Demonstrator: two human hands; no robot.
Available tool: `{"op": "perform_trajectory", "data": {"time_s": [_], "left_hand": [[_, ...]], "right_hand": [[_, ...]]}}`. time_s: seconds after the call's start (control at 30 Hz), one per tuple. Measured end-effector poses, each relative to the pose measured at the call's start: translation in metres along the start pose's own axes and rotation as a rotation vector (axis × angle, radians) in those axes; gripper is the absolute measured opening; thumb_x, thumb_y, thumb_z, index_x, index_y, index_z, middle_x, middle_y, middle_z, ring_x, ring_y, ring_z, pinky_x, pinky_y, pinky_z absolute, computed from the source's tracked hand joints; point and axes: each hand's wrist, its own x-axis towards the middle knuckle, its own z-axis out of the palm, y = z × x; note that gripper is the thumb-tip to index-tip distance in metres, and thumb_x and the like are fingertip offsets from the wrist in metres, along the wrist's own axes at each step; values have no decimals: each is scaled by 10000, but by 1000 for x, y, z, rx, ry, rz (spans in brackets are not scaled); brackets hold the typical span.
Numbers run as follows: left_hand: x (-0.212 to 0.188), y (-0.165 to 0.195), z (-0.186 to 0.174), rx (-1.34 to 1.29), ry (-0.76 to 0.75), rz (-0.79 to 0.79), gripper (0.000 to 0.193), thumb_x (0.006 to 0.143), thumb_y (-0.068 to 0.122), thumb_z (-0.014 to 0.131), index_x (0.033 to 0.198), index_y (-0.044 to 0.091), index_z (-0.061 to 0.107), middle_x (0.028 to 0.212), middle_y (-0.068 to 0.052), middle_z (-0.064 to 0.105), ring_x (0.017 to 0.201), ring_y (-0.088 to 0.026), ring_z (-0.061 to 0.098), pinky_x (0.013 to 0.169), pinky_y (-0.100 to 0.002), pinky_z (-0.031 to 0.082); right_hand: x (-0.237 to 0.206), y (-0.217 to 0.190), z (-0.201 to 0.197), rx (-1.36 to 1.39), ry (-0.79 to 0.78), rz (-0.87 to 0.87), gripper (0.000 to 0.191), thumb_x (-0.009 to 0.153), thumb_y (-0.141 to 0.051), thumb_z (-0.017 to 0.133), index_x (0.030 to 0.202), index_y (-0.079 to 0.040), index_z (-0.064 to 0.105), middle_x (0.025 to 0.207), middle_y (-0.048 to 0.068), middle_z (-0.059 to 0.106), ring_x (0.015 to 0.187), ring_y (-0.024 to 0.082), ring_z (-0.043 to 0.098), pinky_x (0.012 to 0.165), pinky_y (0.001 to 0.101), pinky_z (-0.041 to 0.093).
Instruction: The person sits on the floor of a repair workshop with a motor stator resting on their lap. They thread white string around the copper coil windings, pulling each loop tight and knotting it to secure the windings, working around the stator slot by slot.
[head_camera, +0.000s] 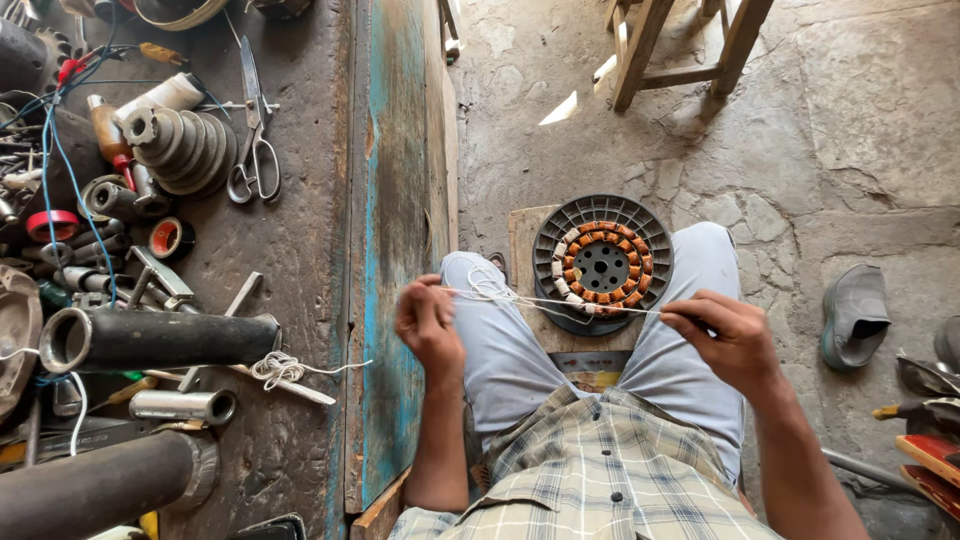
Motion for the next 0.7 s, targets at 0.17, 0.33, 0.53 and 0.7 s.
{"op": "perform_trajectory", "data": {"time_s": [0.17, 0.33, 0.53, 0.7], "left_hand": [[5, 13, 11, 453, 39, 174, 223, 1098, 222, 620, 1106, 12, 695, 905, -88, 568, 827, -186, 515, 825, -370, 476], [-25, 24, 74, 670, -481, 400, 537, 952, 474, 704, 1292, 64, 629, 1357, -171, 569, 1351, -312, 498, 1198, -491, 405], [-53, 27, 87, 420, -1038, 330, 266, 1009, 305, 742, 1109, 59, 741, 949, -95, 728, 868, -205, 718, 807, -345, 605], [-43, 17, 54, 27, -736, 8, 202, 1038, 166, 672, 965, -1, 760, 799, -83, 738, 505, -76, 540, 473, -243, 453]], "right_hand": [[-7, 7, -4, -60, 35, 95, 121, 850, -83, 796, 952, -28, 759, 752, 48, 701, 573, 120, 599, 520, 286, 475], [1, -9, 21, 116, -70, -115, 121, 851, -114, 785, 946, -57, 735, 797, 48, 723, 646, 124, 686, 536, 252, 546], [-1, -17, 31, 172, -167, -147, 160, 797, -111, 820, 922, -46, 744, 753, 50, 707, 613, 152, 673, 523, 292, 510], [-6, -3, 19, 255, -97, -26, 147, 843, -78, 792, 973, -34, 742, 804, 43, 730, 650, 118, 681, 552, 256, 530]]}}
